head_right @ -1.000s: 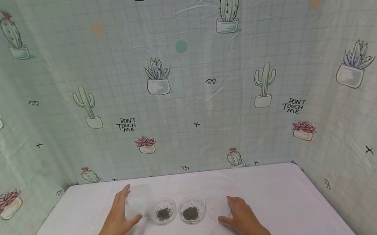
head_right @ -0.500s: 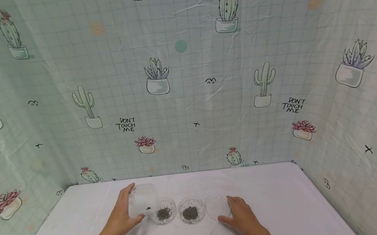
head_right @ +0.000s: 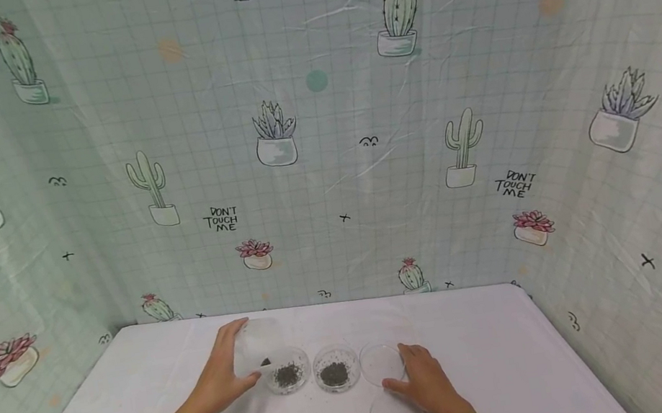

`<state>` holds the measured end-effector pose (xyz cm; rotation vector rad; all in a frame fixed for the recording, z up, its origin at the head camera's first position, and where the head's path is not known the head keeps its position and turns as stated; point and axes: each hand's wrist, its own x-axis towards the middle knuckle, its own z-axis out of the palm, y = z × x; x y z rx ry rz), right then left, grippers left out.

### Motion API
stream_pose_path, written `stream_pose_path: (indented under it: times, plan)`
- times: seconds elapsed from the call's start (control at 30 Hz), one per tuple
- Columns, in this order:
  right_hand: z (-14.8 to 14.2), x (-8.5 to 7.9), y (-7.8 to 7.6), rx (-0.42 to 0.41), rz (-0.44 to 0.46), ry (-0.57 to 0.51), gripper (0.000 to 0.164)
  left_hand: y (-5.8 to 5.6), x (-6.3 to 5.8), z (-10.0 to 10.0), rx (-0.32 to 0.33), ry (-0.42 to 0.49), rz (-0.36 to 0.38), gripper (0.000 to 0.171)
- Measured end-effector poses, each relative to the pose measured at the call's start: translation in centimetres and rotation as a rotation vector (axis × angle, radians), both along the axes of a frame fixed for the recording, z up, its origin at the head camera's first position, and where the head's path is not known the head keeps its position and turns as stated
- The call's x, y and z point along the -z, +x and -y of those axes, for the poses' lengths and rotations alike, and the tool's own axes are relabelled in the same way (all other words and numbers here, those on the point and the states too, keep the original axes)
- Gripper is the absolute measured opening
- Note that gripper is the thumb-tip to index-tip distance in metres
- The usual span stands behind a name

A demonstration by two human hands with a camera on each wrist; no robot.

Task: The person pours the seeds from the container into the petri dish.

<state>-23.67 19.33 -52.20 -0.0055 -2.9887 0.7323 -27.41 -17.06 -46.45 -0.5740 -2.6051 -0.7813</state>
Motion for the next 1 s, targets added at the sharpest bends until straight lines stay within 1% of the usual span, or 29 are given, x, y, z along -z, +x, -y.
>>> stream_pose_path:
  times: [0.23, 0.5, 0.77, 1.0]
  plan:
    - [0.1, 0.0, 0.0, 0.013, 0.005, -0.011, 0.086, 0.0, -0.3, -0.8, 0.021, 0.029, -0.015, 0.1]
    - [0.1, 0.1, -0.1, 0.012, 0.003, -0.003, 0.087, 0.0, -0.4, -1.4, 0.015, 0.005, -0.026, 0.099]
    - [0.0, 0.2, -0.1, 0.008, -0.001, -0.001, 0.087, -0.1, -0.5, -2.0, 0.033, -0.002, 0.0, 0.097]
    - [0.1, 0.2, -0.1, 0.015, -0.002, -0.006, 0.087, -0.1, -0.4, -2.6, 0.03, -0.014, 0.01, 0.096]
